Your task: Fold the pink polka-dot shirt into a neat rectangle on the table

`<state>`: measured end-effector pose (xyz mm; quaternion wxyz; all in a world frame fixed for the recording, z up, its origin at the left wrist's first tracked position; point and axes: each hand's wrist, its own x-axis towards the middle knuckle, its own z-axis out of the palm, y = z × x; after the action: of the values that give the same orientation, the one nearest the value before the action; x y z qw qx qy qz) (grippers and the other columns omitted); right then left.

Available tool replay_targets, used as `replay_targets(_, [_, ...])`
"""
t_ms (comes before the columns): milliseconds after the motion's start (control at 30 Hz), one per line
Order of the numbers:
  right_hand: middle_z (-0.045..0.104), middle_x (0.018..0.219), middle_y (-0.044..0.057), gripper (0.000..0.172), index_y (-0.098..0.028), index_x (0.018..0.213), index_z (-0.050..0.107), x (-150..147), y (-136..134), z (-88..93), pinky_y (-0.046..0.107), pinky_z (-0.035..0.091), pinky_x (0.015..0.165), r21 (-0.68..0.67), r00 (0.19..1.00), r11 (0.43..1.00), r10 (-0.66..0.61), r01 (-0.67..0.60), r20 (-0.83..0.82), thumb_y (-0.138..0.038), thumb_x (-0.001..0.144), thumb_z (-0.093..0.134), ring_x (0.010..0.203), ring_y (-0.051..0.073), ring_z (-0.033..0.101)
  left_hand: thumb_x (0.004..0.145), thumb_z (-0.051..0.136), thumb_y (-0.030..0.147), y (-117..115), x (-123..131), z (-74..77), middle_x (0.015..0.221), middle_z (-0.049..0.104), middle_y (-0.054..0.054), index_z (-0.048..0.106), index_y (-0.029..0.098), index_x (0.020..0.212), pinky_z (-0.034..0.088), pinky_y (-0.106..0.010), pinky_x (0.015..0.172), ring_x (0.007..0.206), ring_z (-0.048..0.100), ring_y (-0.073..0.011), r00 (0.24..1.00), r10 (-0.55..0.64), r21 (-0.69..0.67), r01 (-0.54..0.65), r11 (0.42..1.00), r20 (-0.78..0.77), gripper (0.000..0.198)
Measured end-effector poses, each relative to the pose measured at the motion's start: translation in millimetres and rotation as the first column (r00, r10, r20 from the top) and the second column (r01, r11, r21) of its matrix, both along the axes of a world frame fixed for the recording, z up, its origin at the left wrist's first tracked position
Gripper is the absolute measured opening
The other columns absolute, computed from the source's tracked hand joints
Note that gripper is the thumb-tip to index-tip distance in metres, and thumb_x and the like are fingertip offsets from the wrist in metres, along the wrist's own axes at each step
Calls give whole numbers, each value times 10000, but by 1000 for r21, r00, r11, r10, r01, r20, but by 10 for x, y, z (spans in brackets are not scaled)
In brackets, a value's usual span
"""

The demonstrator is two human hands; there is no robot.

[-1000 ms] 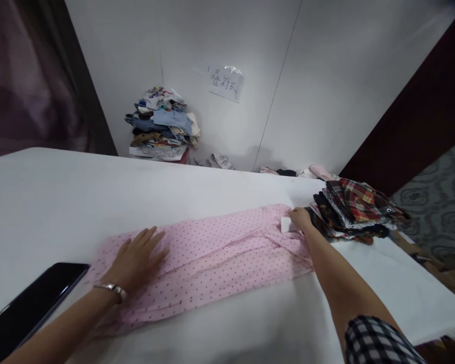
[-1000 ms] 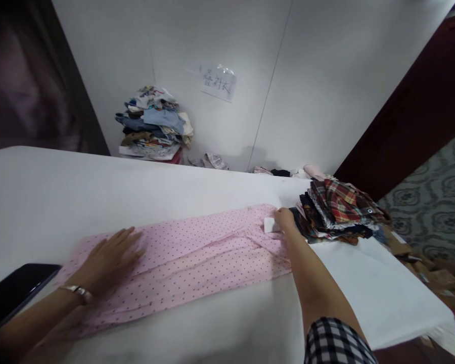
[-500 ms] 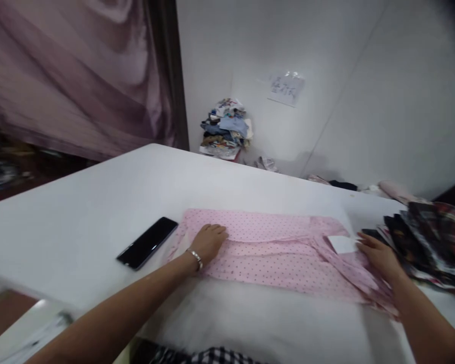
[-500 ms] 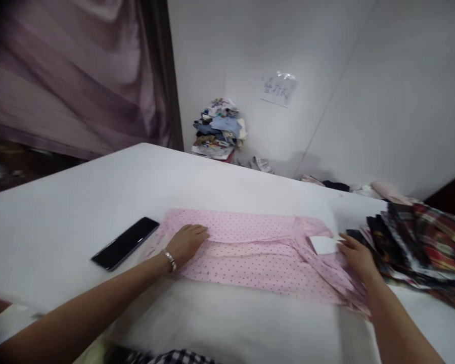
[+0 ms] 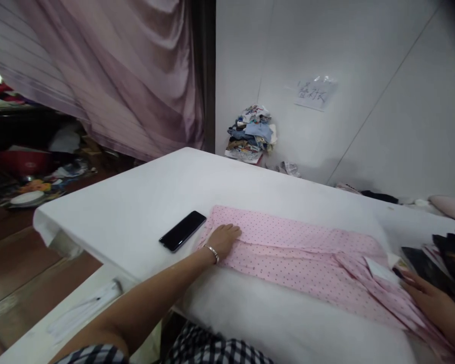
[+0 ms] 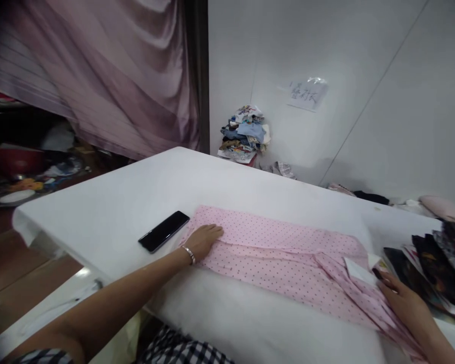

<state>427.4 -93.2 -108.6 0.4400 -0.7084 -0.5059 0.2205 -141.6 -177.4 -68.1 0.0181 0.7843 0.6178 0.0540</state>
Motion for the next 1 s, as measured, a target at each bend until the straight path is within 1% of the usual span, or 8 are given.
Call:
replay_targets(100, [668, 980, 209, 320, -378, 790, 663, 34, -216, 93, 515, 425, 876, -139, 977, 990, -3, 33, 215, -554, 532, 595, 1048, 375, 597, 822, 358, 77, -96, -58, -72, 1376, 494, -78, 523, 171, 1266, 340, -406, 1056, 1284, 420, -229, 1000, -15, -20, 15, 1000, 17, 483])
replay_targets(200, [676, 1047, 178, 454, -288, 916, 676, 91, -511, 224, 494, 438, 920, -155, 952, 981, -65, 115, 299, -594, 610, 539, 1061, 371, 599, 885, 340, 229, -192, -151, -175, 1425, 425, -95, 499, 180, 1309, 271, -489, 1096, 1339, 346, -269, 1000, 25, 2, -25, 1000, 16, 456])
replay_targets(400, [699, 1052, 121, 538, -156, 1015, 685, 215, -1044, 205, 391, 464, 902, -192, 988, 979, -38, 67, 150, -552, 667, 580, 989, 282, 634, 889, 292, 404, -215, -313, -442, 1436, 400, -45, 538, 218, 1290, 251, -508, 1102, 1364, 297, -258, 1000, -20, 49, 20, 999, 9, 506])
replay_targets(600, [697, 747, 38, 483, -151, 989, 691, 192, -1170, 65, 311, 477, 633, -64, 990, 993, -88, 95, 110, -457, 617, 642, 667, 197, 610, 881, 190, 452, -177, -175, -522, 1440, 375, 27, 495, 249, 1333, 245, -476, 1111, 1371, 285, -213, 997, 27, -45, -31, 999, -77, 581])
replay_targets(700, [672, 788, 36, 536, -142, 1073, 652, 150, -1129, 123, 293, 461, 637, 64, 989, 987, -148, 147, 26, -438, 626, 617, 705, 180, 587, 876, 193, 462, -158, -167, -529, 1436, 383, 38, 488, 263, 1337, 265, -458, 1106, 1361, 308, -205, 997, 30, -62, -35, 997, -74, 583])
replay_targets(833, [635, 707, 14, 532, -135, 1022, 655, 32, -1060, 363, 282, 437, 588, 192, 941, 955, -163, 226, -296, -307, 518, 679, 643, 159, 563, 870, 229, 437, -142, -170, -464, 1389, 465, -6, 570, 250, 1261, 317, -492, 1070, 1321, 383, -241, 1000, 2, 2, -2, 1000, 2, 551])
replay_targets(933, [651, 726, 14, 392, -165, 905, 674, -139, -991, 671, 271, 438, 593, 318, 923, 927, -67, 198, -379, -221, 518, 662, 647, 150, 566, 859, 323, 440, -84, -48, -296, 1335, 534, -51, 631, 243, 1164, 362, -511, 1037, 1269, 450, -277, 984, -122, 169, 100, 981, 126, 476])
replay_targets(1000, [661, 768, 6, 351, -196, 928, 674, -316, -958, 903, 263, 447, 610, 437, 943, 894, 60, 96, -329, -188, 580, 632, 677, 144, 578, 862, 379, 456, -33, 138, -123, 1313, 557, -70, 634, 229, 1144, 404, -484, 1019, 1235, 486, -273, 956, -202, 276, 139, 951, 213, 443])
